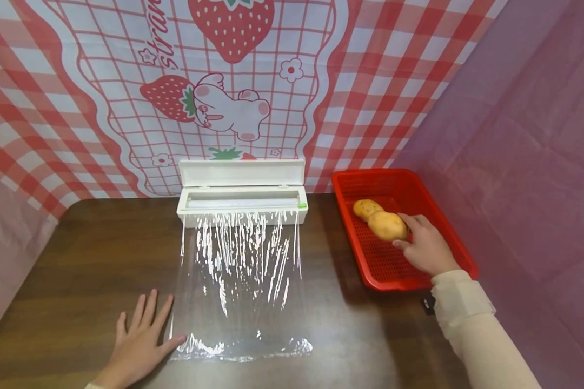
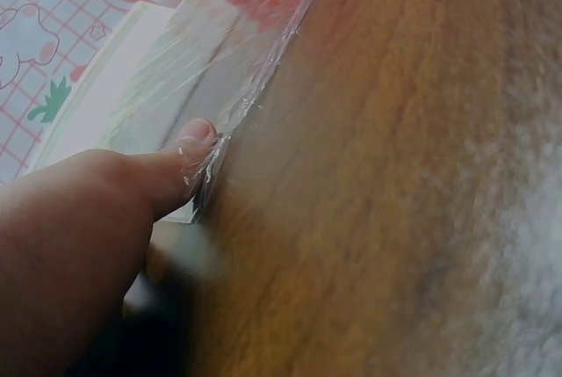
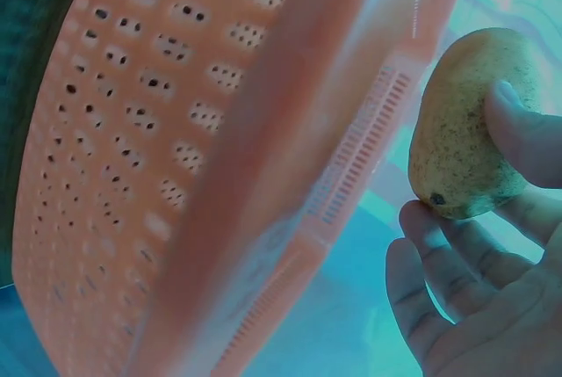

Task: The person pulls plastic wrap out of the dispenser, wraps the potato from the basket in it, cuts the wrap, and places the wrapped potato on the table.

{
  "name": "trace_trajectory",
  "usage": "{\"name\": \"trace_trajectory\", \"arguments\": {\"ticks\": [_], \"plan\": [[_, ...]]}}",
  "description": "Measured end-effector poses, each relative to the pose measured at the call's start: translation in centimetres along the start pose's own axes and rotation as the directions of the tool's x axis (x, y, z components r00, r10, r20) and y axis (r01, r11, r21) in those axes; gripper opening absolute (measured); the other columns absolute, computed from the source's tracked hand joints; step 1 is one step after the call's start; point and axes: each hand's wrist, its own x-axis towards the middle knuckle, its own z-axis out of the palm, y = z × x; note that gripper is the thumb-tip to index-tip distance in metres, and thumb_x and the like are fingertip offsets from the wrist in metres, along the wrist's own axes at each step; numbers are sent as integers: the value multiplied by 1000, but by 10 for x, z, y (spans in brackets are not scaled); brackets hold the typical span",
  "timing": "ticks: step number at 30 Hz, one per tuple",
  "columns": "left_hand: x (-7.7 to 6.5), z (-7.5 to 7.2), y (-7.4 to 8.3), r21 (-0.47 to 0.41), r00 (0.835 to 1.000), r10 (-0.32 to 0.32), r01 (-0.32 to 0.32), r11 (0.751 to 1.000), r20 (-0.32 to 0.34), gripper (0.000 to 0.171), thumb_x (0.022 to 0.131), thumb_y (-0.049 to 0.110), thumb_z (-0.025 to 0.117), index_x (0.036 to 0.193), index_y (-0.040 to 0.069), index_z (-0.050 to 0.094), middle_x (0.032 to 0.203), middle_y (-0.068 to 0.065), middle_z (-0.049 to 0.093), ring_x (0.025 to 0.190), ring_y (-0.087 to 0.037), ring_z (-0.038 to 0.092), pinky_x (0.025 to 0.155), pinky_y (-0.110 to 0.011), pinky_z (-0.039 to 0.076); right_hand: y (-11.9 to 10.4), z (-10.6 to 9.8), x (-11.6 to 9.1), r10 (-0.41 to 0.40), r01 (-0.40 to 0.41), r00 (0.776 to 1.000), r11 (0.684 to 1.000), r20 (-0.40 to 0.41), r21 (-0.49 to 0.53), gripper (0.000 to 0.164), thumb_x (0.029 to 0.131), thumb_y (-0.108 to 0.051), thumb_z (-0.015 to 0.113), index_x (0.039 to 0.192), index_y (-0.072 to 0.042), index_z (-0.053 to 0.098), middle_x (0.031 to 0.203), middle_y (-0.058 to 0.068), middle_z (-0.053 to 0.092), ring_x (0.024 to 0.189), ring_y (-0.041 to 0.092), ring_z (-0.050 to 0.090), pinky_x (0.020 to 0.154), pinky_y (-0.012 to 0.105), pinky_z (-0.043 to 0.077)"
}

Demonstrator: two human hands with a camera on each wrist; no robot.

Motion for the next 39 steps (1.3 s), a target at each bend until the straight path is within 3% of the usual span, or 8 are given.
{"name": "trace_trajectory", "arguments": {"ticks": [11, 39], "plan": [[0, -1, 0, -2, 1000, -3, 3, 1000, 7, 96, 88, 70, 59, 157, 8, 33, 164, -27, 9, 150, -49, 6, 110, -74, -5, -22, 0, -3, -64, 65, 998, 997, -25, 32, 70, 85, -10, 80, 144, 6, 46, 124, 28, 52, 108, 47, 52, 92, 67, 41], [1, 0, -1, 13, 1000, -10, 10, 1000, 20, 98, 89, 71, 57, 159, 9, 29, 165, -26, 6, 150, -47, 2, 111, -72, -8, -66, 24, -2, -166, 165, 986, 984, 8, 69, 68, 84, -10, 80, 143, 2, 49, 127, 21, 54, 112, 41, 53, 97, 67, 41]]}}
